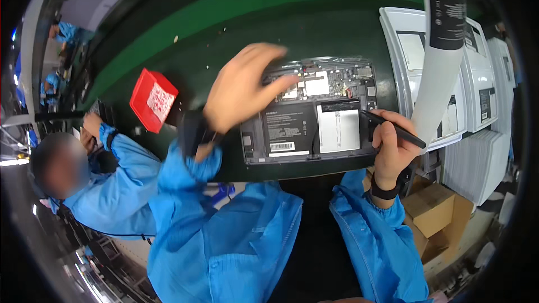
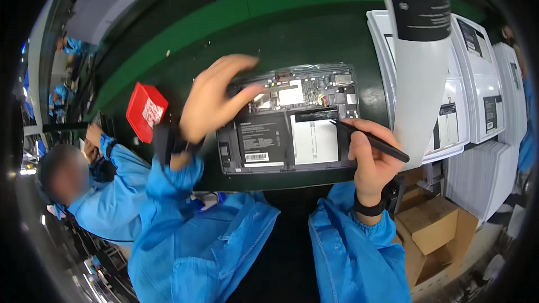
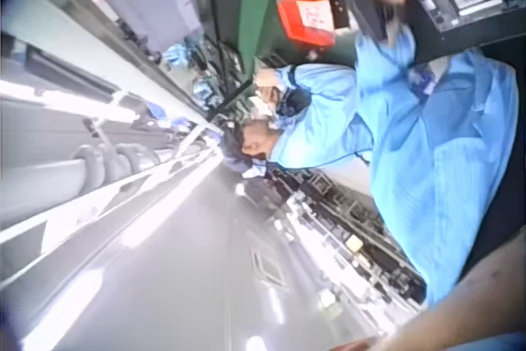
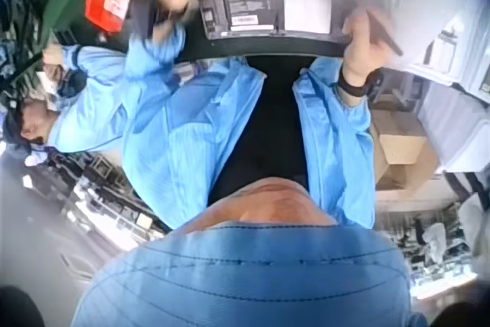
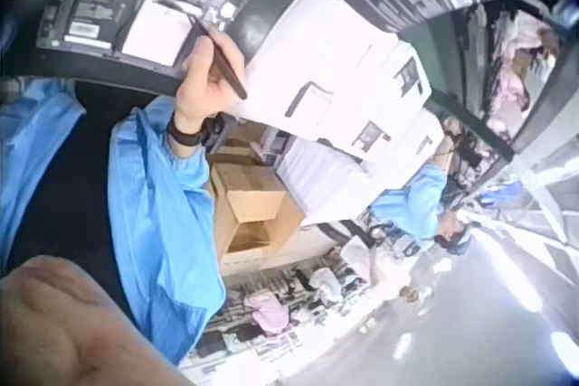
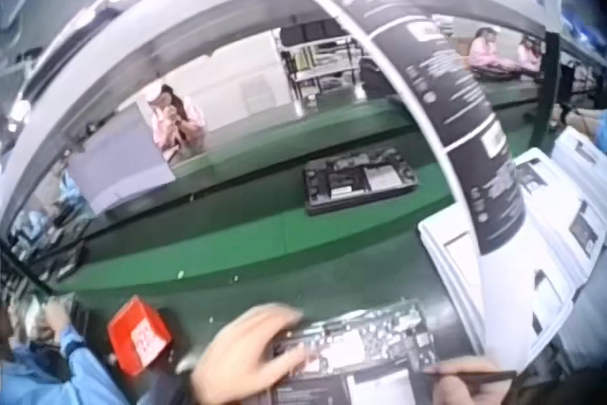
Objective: The recorder is assembling electronic tablets on a factory line, involving component manipulation and label application.
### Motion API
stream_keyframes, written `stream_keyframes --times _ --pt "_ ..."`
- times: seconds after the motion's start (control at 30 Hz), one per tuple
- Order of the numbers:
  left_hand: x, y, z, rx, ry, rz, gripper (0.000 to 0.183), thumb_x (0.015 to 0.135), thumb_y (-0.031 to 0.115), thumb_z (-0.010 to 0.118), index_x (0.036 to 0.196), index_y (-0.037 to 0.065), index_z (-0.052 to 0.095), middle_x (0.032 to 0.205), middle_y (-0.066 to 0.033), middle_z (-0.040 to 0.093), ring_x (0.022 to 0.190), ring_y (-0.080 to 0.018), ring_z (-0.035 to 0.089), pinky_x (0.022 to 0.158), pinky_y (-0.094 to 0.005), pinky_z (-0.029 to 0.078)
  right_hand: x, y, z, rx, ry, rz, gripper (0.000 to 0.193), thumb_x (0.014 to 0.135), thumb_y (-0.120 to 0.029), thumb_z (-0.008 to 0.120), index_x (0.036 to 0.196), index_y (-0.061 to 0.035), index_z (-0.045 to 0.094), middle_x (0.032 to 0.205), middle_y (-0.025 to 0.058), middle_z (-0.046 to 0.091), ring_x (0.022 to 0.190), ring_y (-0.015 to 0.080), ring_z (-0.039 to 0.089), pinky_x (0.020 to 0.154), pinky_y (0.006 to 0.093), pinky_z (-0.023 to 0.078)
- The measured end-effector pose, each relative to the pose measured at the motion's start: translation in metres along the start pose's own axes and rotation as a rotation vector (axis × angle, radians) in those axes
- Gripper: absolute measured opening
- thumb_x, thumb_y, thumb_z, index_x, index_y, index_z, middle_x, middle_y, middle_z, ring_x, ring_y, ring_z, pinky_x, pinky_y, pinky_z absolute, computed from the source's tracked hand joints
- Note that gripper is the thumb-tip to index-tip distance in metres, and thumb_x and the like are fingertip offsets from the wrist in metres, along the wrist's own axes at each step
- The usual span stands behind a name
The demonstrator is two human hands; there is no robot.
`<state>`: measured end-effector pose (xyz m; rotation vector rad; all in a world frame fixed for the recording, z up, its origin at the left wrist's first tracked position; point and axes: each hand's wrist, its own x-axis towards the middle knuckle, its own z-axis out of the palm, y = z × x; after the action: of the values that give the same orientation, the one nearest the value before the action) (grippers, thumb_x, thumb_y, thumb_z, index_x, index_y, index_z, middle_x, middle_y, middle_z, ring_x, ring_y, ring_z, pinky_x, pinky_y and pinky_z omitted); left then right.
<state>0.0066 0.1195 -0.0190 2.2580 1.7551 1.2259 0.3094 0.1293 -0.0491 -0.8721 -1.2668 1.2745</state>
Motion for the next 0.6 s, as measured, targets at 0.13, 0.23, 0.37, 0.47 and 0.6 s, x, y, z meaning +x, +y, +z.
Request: stream_keyframes --times 0.13,0.23,0.37,0.47,0.6 --pt "0.019 -0.005 0.033 -0.044 -0.541 -0.196 0.051 0.089 0.043 0.072 0.115 -0.001 0.072 0.103 -0.0226 0.073 0.095 -0.0387 0.071 0.083 -0.0420 0.056 -0.001 -0.010 -0.006 -0.110 -0.112 -0.007 0.019 0.088 0.003 0.071 0.107 0.0059 0.069 0.104 0.0211 0.074 0.067 0.0101 0.062 0.059 0.0202 0.050" --pt "-0.003 0.013 0.041 -0.070 -0.551 -0.167 0.051 0.086 0.043 0.076 0.112 -0.001 0.073 0.097 -0.0214 0.074 0.088 -0.0372 0.071 0.078 -0.0431 0.057 -0.011 -0.025 -0.006 -0.169 -0.080 0.056 0.018 0.087 0.002 0.072 0.105 0.0060 0.071 0.103 0.0213 0.074 0.072 0.0129 0.065 0.063 0.0228 0.052" --pt "-0.046 0.060 0.036 -0.102 -0.469 -0.218 0.048 0.082 0.040 0.080 0.107 -0.001 0.074 0.101 -0.0161 0.074 0.089 -0.0323 0.071 0.072 -0.0408 0.058 -0.009 -0.039 0.011 -0.273 -0.116 0.226 0.019 0.085 0.002 0.075 0.103 0.0046 0.073 0.099 0.0157 0.076 0.078 0.0127 0.066 0.069 0.0232 0.051" --pt "-0.047 0.070 0.042 -0.138 -0.381 -0.183 0.040 0.081 0.031 0.081 0.104 -0.001 0.074 0.103 -0.0136 0.074 0.092 -0.0296 0.071 0.072 -0.0392 0.059 -0.007 -0.031 0.016 -0.345 -0.159 0.321 0.019 0.084 0.003 0.075 0.104 0.0031 0.074 0.094 0.0100 0.076 0.076 0.0089 0.065 0.067 0.0216 0.049" --pt "-0.049 0.074 0.045 -0.164 -0.270 -0.102 0.023 0.080 0.015 0.081 0.096 0.000 0.074 0.102 -0.0102 0.074 0.093 -0.0253 0.072 0.068 -0.0365 0.060 -0.013 -0.033 0.016 -0.325 -0.129 0.307 0.018 0.087 0.003 0.074 0.105 0.0040 0.073 0.095 0.0097 0.075 0.073 0.0070 0.063 0.064 0.0199 0.048"
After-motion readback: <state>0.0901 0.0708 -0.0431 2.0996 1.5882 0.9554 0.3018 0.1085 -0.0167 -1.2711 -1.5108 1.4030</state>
